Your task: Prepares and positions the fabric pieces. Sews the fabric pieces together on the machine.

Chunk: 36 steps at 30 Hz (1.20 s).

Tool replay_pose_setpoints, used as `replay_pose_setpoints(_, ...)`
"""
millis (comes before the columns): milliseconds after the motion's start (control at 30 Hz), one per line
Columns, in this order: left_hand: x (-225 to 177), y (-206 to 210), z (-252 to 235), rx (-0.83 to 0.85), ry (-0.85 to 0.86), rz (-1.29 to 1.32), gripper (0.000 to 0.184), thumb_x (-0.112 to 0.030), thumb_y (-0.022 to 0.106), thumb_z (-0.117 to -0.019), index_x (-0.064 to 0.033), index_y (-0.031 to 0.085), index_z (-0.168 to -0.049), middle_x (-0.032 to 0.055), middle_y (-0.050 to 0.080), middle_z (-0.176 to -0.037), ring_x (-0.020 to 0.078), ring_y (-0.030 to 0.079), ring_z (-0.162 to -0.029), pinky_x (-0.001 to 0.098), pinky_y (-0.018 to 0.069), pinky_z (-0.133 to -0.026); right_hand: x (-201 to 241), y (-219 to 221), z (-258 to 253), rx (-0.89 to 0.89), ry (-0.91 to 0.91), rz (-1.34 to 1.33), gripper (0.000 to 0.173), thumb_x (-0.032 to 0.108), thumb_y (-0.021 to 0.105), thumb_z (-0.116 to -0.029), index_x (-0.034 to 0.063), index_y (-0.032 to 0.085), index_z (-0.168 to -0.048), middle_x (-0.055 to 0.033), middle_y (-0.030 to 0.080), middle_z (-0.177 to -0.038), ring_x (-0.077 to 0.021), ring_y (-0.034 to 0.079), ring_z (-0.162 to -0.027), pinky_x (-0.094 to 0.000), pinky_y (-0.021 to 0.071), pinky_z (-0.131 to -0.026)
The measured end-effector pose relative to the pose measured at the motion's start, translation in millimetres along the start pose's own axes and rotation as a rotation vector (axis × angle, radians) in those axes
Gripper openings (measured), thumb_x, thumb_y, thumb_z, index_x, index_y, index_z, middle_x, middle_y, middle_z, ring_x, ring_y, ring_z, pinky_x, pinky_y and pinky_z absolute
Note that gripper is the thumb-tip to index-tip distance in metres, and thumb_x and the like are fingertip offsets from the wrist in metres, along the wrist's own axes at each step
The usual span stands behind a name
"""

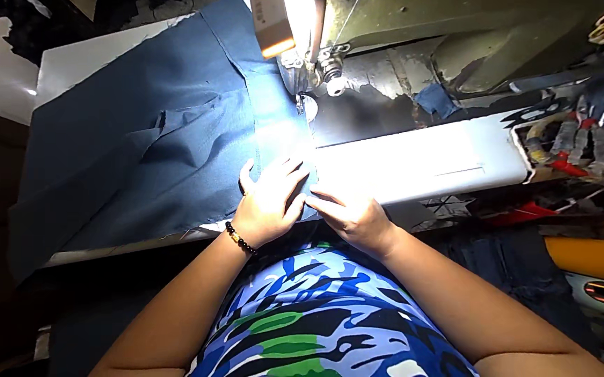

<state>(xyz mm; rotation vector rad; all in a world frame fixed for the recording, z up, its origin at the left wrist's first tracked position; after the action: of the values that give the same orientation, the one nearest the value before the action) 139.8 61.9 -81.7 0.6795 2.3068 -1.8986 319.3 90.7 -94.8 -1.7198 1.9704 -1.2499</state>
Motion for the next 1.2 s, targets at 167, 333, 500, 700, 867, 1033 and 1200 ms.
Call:
replay_pose_setpoints(167,-2.0,-0.4,-0.3,0.003,0.032,0.01,0.047,-0.042,0.048,-0.0992,-0.0204,0.066,-0.137,-0.0017,0.055,-0.152,0.023,0.041,-0.148,0.0744,0.0143,-0.114,-1.3,-1.6,6.9,-0.039,-0.016,-0.032,0.023,0.009,0.06,-0.0966,0.0073,0.08,-0.106,-0.0137,0.076,-0.113,-0.0237,0.071,-0.108,-0.0347,0.0556,-0.094)
replay_pose_setpoints(333,-2.2,-1.3,-1.2,0.013,0.04,0.028,0.047,-0.044,0.051,-0.0984,-0.0209,0.068,-0.135,-0.0015,0.057,-0.151,0.0233,0.042,-0.148,0.0741,0.0157,-0.113,-2.3,-3.1,7.4,-0.052,-0.034,-0.046,0.022,0.008,0.06,-0.0962,0.0047,0.08,-0.104,-0.0146,0.076,-0.112,-0.0222,0.072,-0.106,-0.0309,0.056,-0.093)
replay_pose_setpoints(500,-1.6,-2.0,-2.1,0.025,0.041,0.047,0.043,-0.046,0.053,-0.0977,-0.02,0.07,-0.128,-0.0004,0.058,-0.149,0.0249,0.043,-0.147,0.0738,0.0188,-0.113,-2.7,-4.4,6.2,-0.029,-0.042,-0.072,0.022,0.007,0.06,-0.0938,0.0028,0.08,-0.102,-0.0146,0.076,-0.112,-0.022,0.072,-0.105,-0.0304,0.0563,-0.092)
replay_pose_setpoints(700,-0.8,-3.2,-3.6,0.069,0.025,0.056,0.043,-0.046,0.053,-0.0974,-0.0208,0.071,-0.127,-0.001,0.057,-0.149,0.0243,0.041,-0.148,0.074,0.0176,-0.113,-2.6,-7.6,-1.2,0.018,-0.022,-0.181,0.019,0.009,0.062,-0.0929,0.0051,0.08,-0.096,-0.0146,0.074,-0.115,-0.0219,0.07,-0.11,-0.0321,0.0555,-0.096)
replay_pose_setpoints(867,0.5,-4.2,-2.9,0.036,0.047,0.081,0.041,-0.038,0.043,-0.1023,-0.0192,0.071,-0.126,-0.0007,0.059,-0.148,0.0242,0.042,-0.147,0.0716,0.0191,-0.114,-2.5,-6.9,-2.0,0.041,-0.029,-0.18,0.02,0.012,0.06,-0.0961,0.0078,0.079,-0.097,-0.0135,0.073,-0.12,-0.0249,0.067,-0.116,-0.0409,0.0527,-0.099)
replay_pose_setpoints(1033,0.0,-3.4,-3.4,0.061,0.036,0.066,0.04,-0.041,0.052,-0.0984,-0.0191,0.071,-0.125,-0.001,0.057,-0.149,0.0239,0.041,-0.148,0.0726,0.0176,-0.114,-0.5,-8.8,-3.5,0.04,-0.051,-0.196,0.018,0.008,0.062,-0.095,0.0035,0.079,-0.097,-0.0156,0.073,-0.115,-0.0222,0.07,-0.109,-0.032,0.0554,-0.096)
replay_pose_setpoints(1200,-0.2,-2.9,-4.0,0.069,0.039,0.057,0.043,-0.046,0.055,-0.0958,-0.0196,0.072,-0.125,-0.0011,0.057,-0.149,0.0243,0.041,-0.148,0.0739,0.0183,-0.112,1.6,-5.8,10.3,0.02,-0.014,-0.129,0.019,0.009,0.062,-0.0971,0.0062,0.08,-0.102,-0.0143,0.075,-0.112,-0.0215,0.071,-0.107,-0.0306,0.0559,-0.094)
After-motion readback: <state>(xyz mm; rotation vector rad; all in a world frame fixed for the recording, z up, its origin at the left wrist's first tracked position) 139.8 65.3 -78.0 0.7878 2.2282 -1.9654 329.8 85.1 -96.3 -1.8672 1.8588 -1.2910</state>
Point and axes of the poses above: each hand's wrist, its own z-axis away from the middle knuckle, its own y-axis out of the palm, x = y × z, the point moved 4 cm from there along -z, towards the middle knuckle
